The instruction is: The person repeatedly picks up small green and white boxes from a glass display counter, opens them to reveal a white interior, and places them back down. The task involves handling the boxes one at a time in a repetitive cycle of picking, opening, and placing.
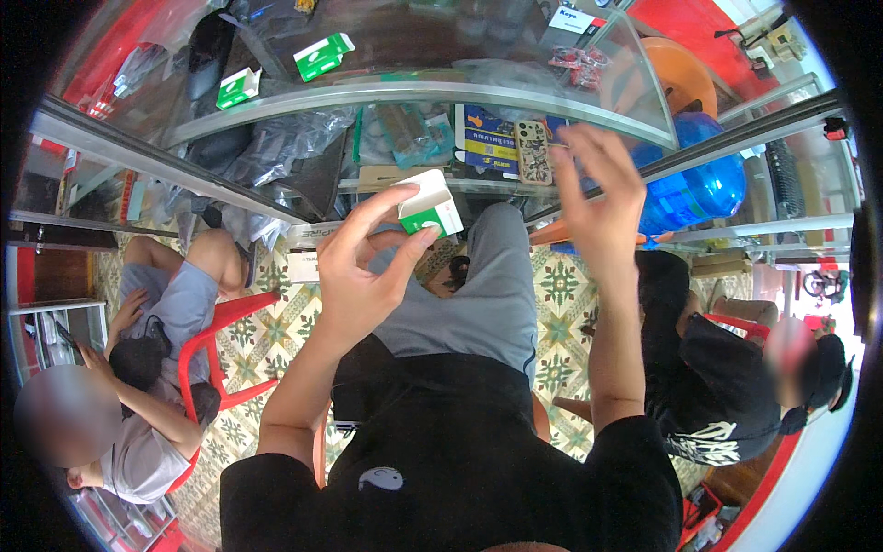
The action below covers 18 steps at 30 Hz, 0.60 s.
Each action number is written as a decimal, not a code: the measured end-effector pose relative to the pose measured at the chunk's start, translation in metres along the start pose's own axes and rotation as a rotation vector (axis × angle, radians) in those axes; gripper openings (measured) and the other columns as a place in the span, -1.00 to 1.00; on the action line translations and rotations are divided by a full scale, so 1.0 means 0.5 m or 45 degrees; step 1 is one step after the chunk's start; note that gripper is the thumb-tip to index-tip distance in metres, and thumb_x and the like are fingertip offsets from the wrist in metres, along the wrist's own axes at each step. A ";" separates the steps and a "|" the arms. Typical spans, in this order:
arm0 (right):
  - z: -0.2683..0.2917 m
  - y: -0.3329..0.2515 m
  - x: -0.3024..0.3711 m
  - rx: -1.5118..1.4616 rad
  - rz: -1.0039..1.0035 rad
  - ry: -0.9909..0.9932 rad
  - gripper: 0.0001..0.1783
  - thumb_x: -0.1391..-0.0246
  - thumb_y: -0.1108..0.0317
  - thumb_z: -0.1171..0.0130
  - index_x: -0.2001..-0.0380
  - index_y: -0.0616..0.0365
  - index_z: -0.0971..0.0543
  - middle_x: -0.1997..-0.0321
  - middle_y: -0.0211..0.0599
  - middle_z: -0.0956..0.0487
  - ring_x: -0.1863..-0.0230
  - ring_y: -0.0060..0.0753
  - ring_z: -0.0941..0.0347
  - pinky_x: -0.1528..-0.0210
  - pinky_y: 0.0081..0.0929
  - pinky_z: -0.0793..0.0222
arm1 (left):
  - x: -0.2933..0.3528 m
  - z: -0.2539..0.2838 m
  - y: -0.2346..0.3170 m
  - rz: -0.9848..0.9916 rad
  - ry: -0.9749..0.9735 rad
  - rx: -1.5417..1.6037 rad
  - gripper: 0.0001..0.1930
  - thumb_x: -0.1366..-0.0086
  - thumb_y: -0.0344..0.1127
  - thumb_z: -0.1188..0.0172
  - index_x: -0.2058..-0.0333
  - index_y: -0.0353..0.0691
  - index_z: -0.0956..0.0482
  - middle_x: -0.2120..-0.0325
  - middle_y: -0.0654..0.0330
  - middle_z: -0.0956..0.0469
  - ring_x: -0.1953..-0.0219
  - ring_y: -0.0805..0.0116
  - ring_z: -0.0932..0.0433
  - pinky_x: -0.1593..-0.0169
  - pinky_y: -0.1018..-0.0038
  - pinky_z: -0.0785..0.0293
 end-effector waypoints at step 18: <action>-0.104 0.229 -0.239 0.583 0.127 -0.438 -0.61 -0.20 0.49 -0.29 -0.10 0.27 -0.71 -0.04 0.07 -0.74 -0.03 0.18 -0.64 -0.16 -0.06 -0.53 | 0.023 0.001 0.010 -0.058 -0.233 -0.353 -0.52 -0.27 -0.66 -0.40 -0.17 -0.31 -0.64 -0.11 -0.02 -0.70 -0.05 0.23 -0.74 -0.05 0.37 -0.74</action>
Point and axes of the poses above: each hand's wrist, its own x-axis away from the middle knuckle, its own z-axis out of the back of the hand, y = z × x, the point moved 5 cm from there along -x, towards the middle knuckle
